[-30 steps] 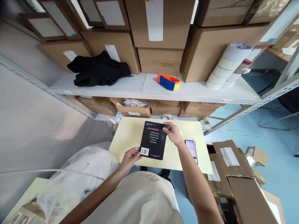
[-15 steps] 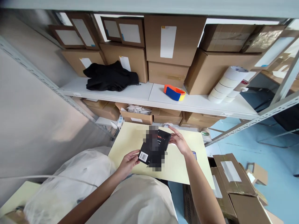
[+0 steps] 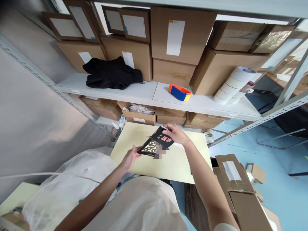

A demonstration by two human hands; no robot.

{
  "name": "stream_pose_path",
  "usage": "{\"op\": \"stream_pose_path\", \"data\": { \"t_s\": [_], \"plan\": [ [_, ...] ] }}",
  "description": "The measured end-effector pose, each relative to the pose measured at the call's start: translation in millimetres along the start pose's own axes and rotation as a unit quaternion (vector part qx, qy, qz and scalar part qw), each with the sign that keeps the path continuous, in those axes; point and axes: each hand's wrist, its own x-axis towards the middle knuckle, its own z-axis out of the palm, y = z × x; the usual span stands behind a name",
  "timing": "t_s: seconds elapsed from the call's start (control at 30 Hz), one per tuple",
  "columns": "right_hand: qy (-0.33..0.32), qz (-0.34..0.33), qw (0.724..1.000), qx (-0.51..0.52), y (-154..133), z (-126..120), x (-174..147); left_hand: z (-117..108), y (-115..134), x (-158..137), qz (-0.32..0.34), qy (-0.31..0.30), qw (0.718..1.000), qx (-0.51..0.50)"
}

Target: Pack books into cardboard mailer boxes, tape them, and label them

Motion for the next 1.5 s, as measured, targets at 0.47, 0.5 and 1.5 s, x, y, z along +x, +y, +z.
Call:
{"op": "stream_pose_path", "data": {
  "t_s": [0.47,0.5,1.5],
  "plan": [
    [0.027,0.071,0.995,0.071,30.1,-30.3,-19.0,37.8,-1.3,-2.9,0.066,0.02,0.987,0.148],
    [0.026,0.088,0.991,0.093,36.2,-36.5,-27.1,40.5,-2.3,-3.0,0.042,0.027,0.991,0.121],
    [0.136,0.194,0.923,0.302,127.8,73.0,-45.9,18.3,-57.2,27.1,0.012,0.16,0.965,0.206]
  ]
}}
